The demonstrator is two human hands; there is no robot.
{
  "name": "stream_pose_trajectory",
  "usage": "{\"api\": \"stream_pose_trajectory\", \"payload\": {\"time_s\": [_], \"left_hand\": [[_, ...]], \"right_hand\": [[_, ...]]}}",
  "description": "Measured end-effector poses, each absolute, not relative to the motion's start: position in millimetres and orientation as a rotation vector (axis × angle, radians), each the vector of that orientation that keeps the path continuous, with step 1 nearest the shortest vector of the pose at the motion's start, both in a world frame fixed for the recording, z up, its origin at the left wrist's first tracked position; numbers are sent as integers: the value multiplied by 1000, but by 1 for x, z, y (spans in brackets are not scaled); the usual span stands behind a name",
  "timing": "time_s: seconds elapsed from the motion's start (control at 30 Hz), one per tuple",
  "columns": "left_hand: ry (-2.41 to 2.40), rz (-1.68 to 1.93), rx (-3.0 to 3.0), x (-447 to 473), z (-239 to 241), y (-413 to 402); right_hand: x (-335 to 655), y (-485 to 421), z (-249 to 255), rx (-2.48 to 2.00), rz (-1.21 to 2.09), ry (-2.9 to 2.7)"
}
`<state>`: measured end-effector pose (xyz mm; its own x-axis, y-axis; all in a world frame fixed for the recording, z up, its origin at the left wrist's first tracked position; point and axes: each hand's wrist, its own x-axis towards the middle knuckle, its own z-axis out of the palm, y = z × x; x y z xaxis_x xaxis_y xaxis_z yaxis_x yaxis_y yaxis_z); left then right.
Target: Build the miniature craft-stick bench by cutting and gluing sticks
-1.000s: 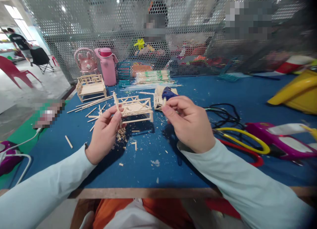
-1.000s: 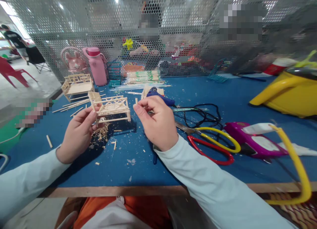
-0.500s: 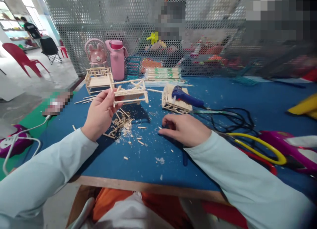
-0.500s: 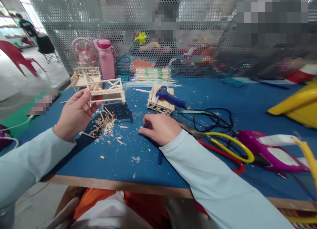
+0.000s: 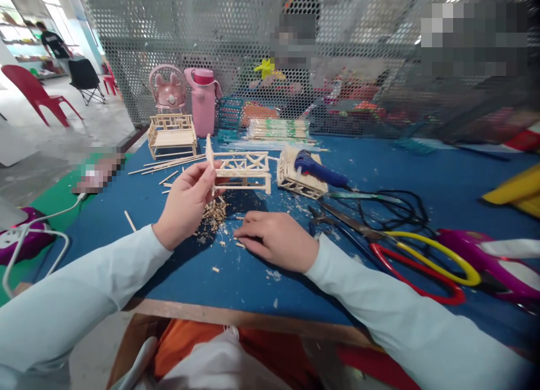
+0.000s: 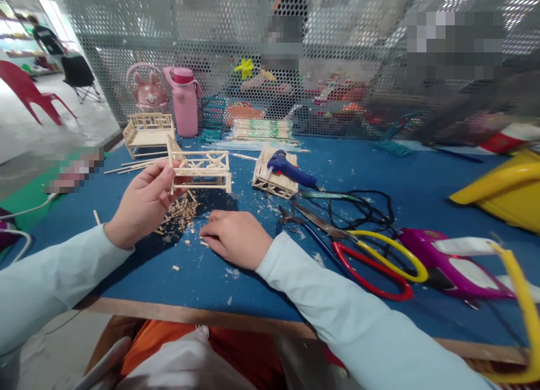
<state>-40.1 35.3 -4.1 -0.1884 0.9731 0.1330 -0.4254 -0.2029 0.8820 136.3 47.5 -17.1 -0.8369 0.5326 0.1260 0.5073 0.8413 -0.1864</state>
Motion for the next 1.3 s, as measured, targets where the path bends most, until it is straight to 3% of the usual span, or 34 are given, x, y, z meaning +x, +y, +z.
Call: {"api": "stream_pose_trajectory", "payload": {"time_s": [0.17, 0.53, 0.73, 1.03, 1.3], "left_hand": [[889, 1629, 911, -43, -3, 36], [938, 1593, 865, -54, 5, 46], [910, 1599, 917, -41, 5, 43], [892, 1553, 1510, -8, 6, 22], [990, 1581, 1573, -19, -7, 21]], "right_hand": [[135, 39, -15, -872, 166, -2768], [103, 17, -15, -558, 262, -2992], [104, 6, -18, -462, 40, -2982], [157, 10, 69, -633, 439, -2296], [168, 36, 60, -828, 830, -1949]]}}
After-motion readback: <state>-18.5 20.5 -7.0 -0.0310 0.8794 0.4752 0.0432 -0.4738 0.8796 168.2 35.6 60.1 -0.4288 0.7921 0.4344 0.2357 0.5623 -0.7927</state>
